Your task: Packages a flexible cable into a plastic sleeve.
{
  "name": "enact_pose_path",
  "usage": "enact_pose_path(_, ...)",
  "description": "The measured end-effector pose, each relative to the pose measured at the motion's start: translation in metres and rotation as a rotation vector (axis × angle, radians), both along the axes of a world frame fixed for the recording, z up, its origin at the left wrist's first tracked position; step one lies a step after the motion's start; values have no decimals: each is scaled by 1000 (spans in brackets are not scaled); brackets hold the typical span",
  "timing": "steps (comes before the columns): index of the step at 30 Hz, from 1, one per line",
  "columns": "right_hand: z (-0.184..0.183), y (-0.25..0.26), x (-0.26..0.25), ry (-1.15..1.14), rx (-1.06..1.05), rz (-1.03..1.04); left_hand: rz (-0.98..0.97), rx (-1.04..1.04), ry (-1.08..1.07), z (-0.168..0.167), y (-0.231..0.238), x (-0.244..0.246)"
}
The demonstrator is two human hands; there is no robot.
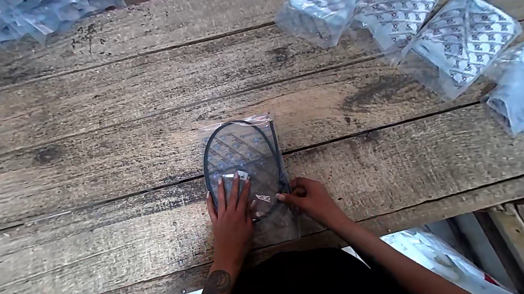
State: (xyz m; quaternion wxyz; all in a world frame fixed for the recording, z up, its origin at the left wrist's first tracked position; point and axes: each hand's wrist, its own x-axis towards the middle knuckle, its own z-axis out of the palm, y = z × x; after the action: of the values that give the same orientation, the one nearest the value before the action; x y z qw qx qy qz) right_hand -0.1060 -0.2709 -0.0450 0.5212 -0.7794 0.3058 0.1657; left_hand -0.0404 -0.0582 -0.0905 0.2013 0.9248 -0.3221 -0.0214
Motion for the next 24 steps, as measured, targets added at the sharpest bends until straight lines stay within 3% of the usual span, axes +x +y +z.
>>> enact_pose_path(12, -5, -1, -1, -37, -13, -8, -159, -101, -117, 3, -6, -7)
enact_pose_path(15, -4, 0, 0, -24, 7, -15, -5, -21, -95, 7, -5, 0)
enact_pose_path(17, -3, 0, -1, -34, 54, -45, 86, -10, -36, 13, 2, 10)
enact_pose_path(20, 0, 2, -3, -90, 160, -112, 224, -217, 77, 21, 21, 14)
enact_pose_path(22, 8, 2, -1, -134, 238, -156, 425, -384, 302, 34, 31, 7)
enact_pose_path(24, 14, 0, 1, -164, 327, -179, 565, -481, 660, 46, 35, 5)
